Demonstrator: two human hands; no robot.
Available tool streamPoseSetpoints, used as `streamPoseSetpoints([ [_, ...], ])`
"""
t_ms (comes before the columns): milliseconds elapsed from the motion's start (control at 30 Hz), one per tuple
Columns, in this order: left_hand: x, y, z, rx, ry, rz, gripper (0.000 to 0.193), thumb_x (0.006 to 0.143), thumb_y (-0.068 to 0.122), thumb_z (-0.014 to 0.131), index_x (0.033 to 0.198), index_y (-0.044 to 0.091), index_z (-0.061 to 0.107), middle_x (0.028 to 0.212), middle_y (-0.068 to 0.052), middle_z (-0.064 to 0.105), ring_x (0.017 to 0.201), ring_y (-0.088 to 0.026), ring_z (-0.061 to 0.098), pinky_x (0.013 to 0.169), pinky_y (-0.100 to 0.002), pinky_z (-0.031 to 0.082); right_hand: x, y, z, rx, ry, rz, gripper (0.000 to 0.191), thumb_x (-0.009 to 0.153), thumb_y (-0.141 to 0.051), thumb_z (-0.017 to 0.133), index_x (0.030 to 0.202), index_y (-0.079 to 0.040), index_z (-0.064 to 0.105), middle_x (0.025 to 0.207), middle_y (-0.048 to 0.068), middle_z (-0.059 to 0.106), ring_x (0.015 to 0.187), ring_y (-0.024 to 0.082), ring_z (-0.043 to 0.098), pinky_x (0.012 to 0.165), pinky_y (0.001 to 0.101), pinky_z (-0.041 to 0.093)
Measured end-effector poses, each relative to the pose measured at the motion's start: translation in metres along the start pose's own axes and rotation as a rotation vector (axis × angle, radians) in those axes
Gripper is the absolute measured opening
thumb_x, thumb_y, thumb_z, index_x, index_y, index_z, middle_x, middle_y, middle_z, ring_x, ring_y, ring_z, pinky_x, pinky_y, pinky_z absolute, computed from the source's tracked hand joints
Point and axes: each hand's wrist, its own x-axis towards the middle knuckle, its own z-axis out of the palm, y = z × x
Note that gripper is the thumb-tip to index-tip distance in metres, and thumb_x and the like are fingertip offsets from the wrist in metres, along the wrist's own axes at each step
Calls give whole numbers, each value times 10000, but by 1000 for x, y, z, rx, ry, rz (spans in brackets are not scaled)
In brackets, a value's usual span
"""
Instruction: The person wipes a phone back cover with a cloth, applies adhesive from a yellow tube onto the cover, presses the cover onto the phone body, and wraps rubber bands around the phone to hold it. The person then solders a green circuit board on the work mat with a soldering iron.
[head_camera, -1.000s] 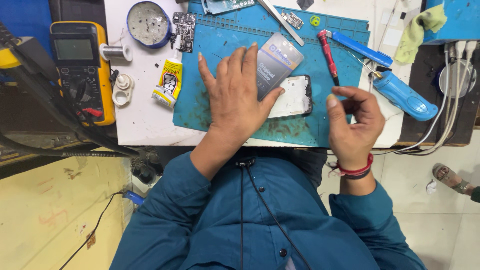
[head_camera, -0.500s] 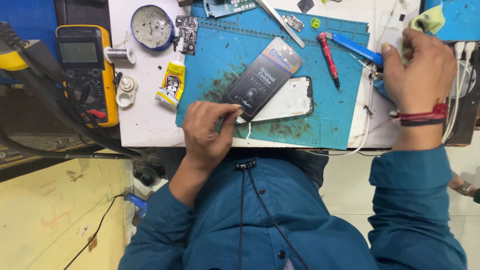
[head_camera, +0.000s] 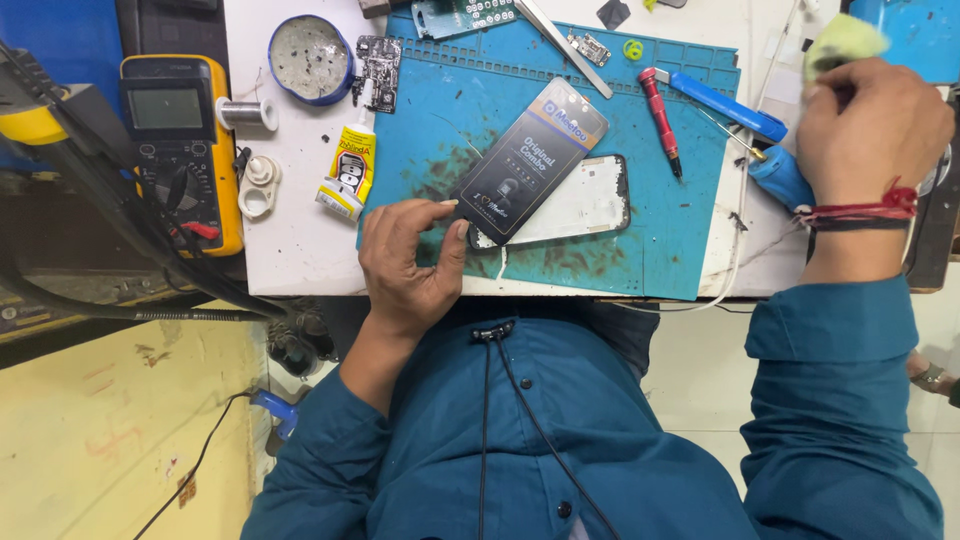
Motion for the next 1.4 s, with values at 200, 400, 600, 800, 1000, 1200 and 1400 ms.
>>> streamPoseSetpoints([
  [200, 1, 0, -2, -48, 13, 41, 211, 943, 91, 778, 1109, 64, 650, 1088, -103, 705, 981, -280, 661, 884, -385, 497, -16, 6, 8, 384, 249, 96, 112, 1105, -27, 551, 1186, 3, 623, 1091, 90, 700, 957, 206, 701, 879, 313, 531],
  [400, -1, 26, -7, -338, -48, -23, 220, 995, 172, 765, 1162, 67, 668, 1168, -93, 729, 1016, -237, 725, 907, -313, 568, -59, -61, -43, 961, 149, 179, 63, 1169, -20, 583, 1221, 13, 569, 1044, 19, 591, 900, 83, 563, 826, 217, 481],
  [600, -11, 45, 12, -1025, -470, -467, 434, 1000, 150, 747, 1367, -39, 612, 1194, -101, 728, 1114, -145, 684, 1003, -305, 566, -116, -167, -66, 1327, -356, -29, 169, 989, -3, 675, 1153, 9, 638, 977, 34, 738, 900, 88, 696, 794, 228, 560],
  [800, -26, 35, 9, -1264, -309, -644, 171, 1041, -5, 652, 1206, -44, 675, 1177, -116, 732, 1121, -141, 699, 1027, -302, 571, -130, -186, -60, 1408, -273, 116, 146, 1018, -4, 659, 1160, 19, 634, 980, 60, 734, 874, 66, 662, 760, 220, 544],
  [1000, -28, 42, 2, -1187, -304, -653, 252, 986, 25, 704, 1214, 3, 599, 1191, -61, 678, 1089, -102, 666, 967, -273, 559, -146, -183, -51, 1412, -347, 90, 135, 1013, 6, 681, 1146, 16, 657, 882, 38, 691, 807, 56, 606, 719, 207, 494],
  [1200, -33, 41, 8, -1307, -467, -785, 220, 1028, 71, 655, 1226, -24, 649, 1123, -78, 708, 1039, -98, 670, 927, -267, 565, -151, -187, -52, 1580, -312, -6, 138, 1026, 27, 633, 1163, 5, 624, 1010, 60, 714, 917, 68, 653, 799, 219, 531],
  [1400, -44, 32, 11, -1230, -265, -725, 159, 988, -15, 711, 1136, -38, 656, 1078, -89, 742, 1005, -118, 708, 907, -259, 578, -134, -193, -64, 1303, -151, -72, 263, 974, 4, 679, 1225, 4, 599, 1088, 98, 736, 995, 151, 704, 892, 289, 556],
])
